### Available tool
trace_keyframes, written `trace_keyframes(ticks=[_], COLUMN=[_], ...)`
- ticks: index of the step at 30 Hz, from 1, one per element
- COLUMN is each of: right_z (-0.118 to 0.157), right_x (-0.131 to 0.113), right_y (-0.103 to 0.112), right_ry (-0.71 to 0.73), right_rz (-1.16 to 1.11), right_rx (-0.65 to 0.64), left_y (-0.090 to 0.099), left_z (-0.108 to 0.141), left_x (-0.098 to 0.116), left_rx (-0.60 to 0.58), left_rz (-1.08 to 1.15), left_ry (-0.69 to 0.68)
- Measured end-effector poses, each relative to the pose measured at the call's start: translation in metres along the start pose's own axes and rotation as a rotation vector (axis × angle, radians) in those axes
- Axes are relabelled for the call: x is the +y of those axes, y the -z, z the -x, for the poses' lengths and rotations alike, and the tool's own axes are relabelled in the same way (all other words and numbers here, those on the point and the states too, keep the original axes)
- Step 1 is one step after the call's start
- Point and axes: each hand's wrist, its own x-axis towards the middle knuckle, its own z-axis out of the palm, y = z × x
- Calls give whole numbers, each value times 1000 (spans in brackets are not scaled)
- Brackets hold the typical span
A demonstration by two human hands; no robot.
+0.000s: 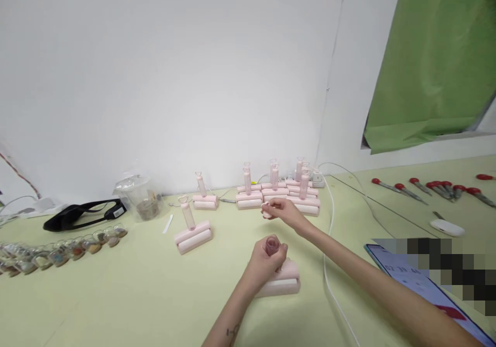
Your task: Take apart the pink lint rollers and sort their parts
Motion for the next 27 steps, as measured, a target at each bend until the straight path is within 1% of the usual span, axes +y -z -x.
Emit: trace_keyframes(ticks=[2,4,6,7,10,12,14,16,18,20,22,23,24,25,27], right_z=[26,49,64,68,72,71,69,65,59,52,45,43,42,41,43], right_x=[-23,-42,-54,-57,-59,-58,-58,-59,-61,-64,-65,-65,-65,-64,-62], right_y=[1,-3,-9,-13,-21,-22,-19,-13,-5,2,6,6,5,3,-2], right_ry=[1,-6,-12,-12,5,31,56,83,122,197,259,266,251,217,135], right_rz=[-98,-281,-421,-449,-380,-299,-227,-180,-141,-110,-142,-179,-220,-251,-265], right_rx=[33,90,153,185,252,254,226,178,81,-99,-328,-427,-497,-532,-522], left_y=[0,1,1,1,2,2,2,3,5,7,10,11,12,13,12], left_z=[0,-1,-1,-1,-1,-1,-1,-2,-2,-2,0,0,1,2,4], left_x=[-1,-2,-3,-3,-3,-3,-4,-5,-5,-3,-1,0,0,1,-1], left_rx=[1,4,8,11,33,52,68,72,56,24,-1,-6,-7,-4,9], left_rz=[3,-6,-29,-44,-77,-86,-86,-82,-85,-106,-142,-160,-174,-183,-182], left_ry=[7,14,23,28,36,38,32,22,18,27,46,59,71,84,100])
